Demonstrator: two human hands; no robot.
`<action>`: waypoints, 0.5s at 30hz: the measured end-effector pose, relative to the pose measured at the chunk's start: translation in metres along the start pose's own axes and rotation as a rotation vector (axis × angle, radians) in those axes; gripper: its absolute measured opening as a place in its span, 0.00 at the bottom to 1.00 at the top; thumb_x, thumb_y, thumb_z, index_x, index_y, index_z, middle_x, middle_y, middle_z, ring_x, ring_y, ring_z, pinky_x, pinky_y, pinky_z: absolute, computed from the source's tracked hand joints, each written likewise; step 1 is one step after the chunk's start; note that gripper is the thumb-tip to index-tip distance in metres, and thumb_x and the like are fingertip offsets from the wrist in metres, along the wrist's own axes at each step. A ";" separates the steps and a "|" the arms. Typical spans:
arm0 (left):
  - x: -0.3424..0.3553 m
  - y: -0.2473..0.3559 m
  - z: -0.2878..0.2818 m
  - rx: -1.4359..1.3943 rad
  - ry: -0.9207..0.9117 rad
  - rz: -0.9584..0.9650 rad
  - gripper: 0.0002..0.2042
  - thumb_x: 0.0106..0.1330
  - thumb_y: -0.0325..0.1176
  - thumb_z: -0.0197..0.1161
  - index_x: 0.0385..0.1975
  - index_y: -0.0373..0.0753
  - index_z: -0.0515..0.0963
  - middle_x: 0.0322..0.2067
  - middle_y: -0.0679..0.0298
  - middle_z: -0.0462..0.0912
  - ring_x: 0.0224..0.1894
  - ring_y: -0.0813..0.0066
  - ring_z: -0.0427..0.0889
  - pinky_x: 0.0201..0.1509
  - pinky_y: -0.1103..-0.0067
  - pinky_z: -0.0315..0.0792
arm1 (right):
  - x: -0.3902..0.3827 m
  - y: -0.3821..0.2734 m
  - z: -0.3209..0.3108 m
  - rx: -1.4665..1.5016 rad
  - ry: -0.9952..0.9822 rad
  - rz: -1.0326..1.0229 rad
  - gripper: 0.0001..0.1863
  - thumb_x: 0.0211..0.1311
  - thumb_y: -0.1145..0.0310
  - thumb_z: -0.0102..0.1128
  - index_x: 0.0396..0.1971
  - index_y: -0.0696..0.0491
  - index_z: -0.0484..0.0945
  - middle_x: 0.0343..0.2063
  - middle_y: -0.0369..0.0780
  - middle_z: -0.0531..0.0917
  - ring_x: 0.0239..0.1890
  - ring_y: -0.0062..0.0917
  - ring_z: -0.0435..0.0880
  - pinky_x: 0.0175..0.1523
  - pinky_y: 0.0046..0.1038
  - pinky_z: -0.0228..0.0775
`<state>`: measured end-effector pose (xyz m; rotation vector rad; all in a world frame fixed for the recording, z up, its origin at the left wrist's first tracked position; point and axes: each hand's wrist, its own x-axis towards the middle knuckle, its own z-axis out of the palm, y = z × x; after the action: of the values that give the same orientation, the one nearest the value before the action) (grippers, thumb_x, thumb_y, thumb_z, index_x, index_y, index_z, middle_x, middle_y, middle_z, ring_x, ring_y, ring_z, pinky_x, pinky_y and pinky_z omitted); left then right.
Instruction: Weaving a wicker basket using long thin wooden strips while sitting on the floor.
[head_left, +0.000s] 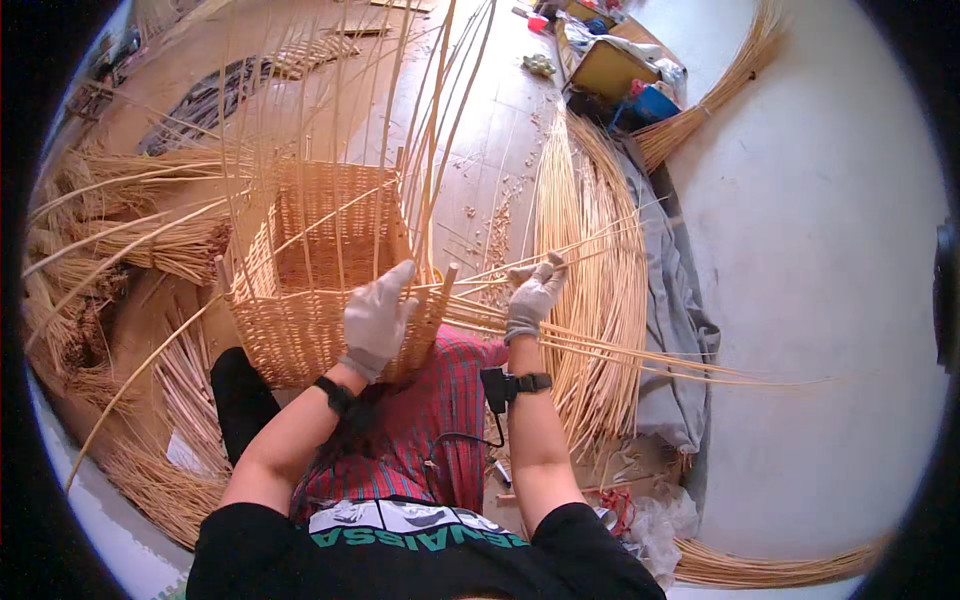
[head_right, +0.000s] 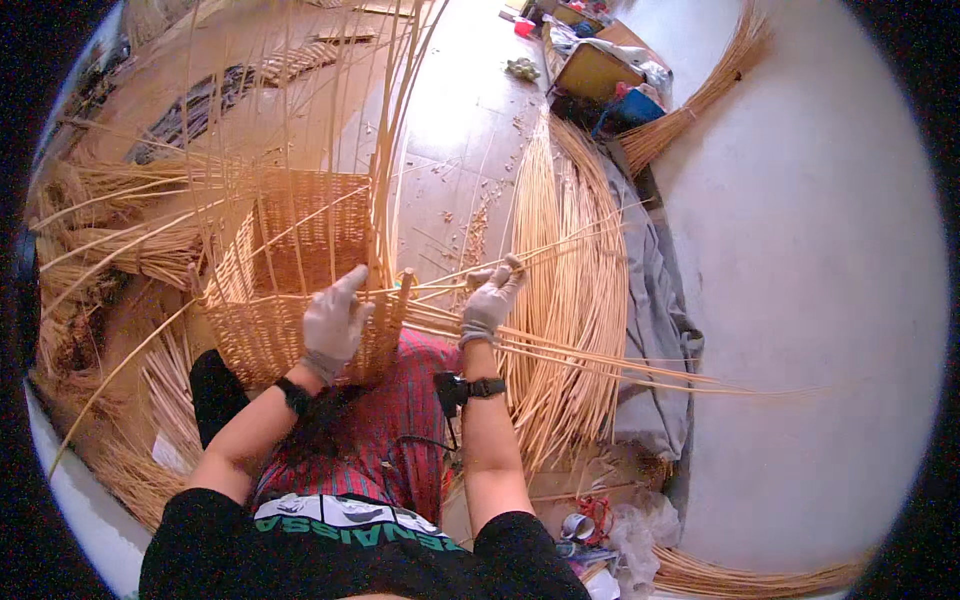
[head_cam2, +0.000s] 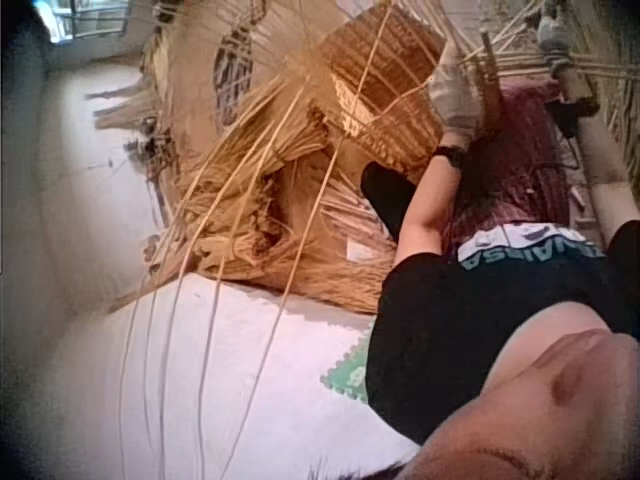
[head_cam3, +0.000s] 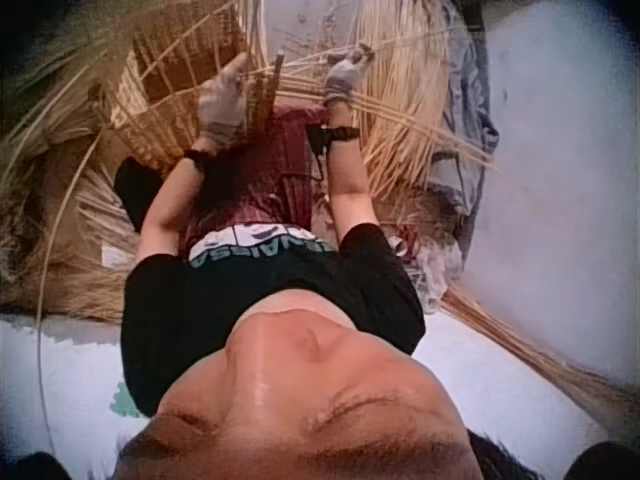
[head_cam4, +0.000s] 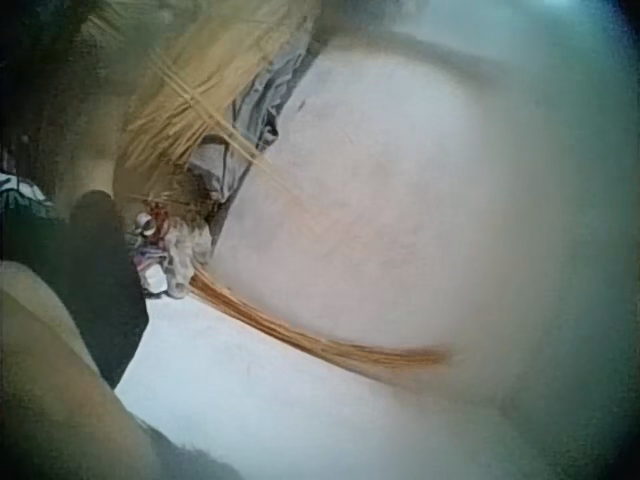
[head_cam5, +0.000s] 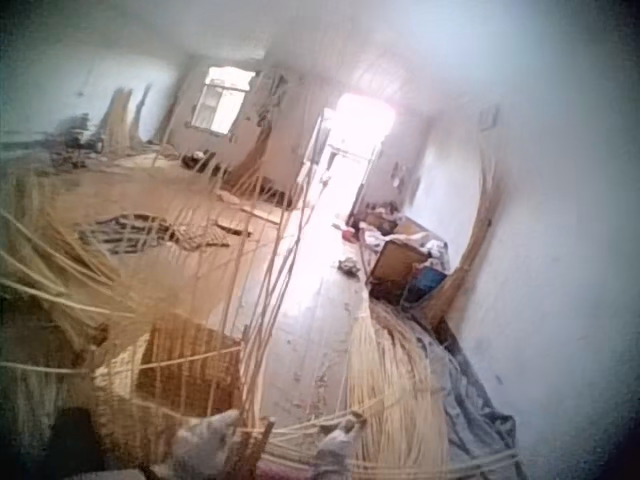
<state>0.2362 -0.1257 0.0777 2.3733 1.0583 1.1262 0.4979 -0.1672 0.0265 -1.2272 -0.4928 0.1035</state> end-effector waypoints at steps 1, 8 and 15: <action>0.001 -0.001 -0.003 0.098 0.098 0.223 0.31 0.63 0.38 0.66 0.68 0.56 0.65 0.57 0.67 0.79 0.54 0.67 0.79 0.67 0.57 0.62 | 0.006 0.000 0.003 0.056 0.047 0.081 0.11 0.79 0.65 0.40 0.56 0.46 0.66 0.17 0.36 0.75 0.16 0.20 0.74 0.25 0.24 0.74; 0.018 0.012 -0.002 0.504 -0.525 0.211 0.37 0.69 0.34 0.52 0.75 0.67 0.45 0.45 0.72 0.79 0.46 0.61 0.79 0.74 0.42 0.39 | -0.029 -0.088 0.001 0.155 -0.179 0.063 0.12 0.79 0.69 0.40 0.55 0.52 0.69 0.19 0.35 0.76 0.18 0.22 0.75 0.27 0.31 0.74; 0.008 0.012 0.005 0.353 -0.163 0.236 0.26 0.69 0.50 0.54 0.67 0.56 0.65 0.45 0.73 0.77 0.46 0.70 0.75 0.73 0.50 0.49 | -0.158 -0.117 0.063 -0.345 -0.941 -0.270 0.12 0.65 0.74 0.60 0.47 0.58 0.82 0.48 0.38 0.85 0.49 0.28 0.83 0.59 0.33 0.73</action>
<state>0.2493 -0.1275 0.0852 2.8739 1.0090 0.8517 0.3096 -0.2056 0.1018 -1.3907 -1.5391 0.3843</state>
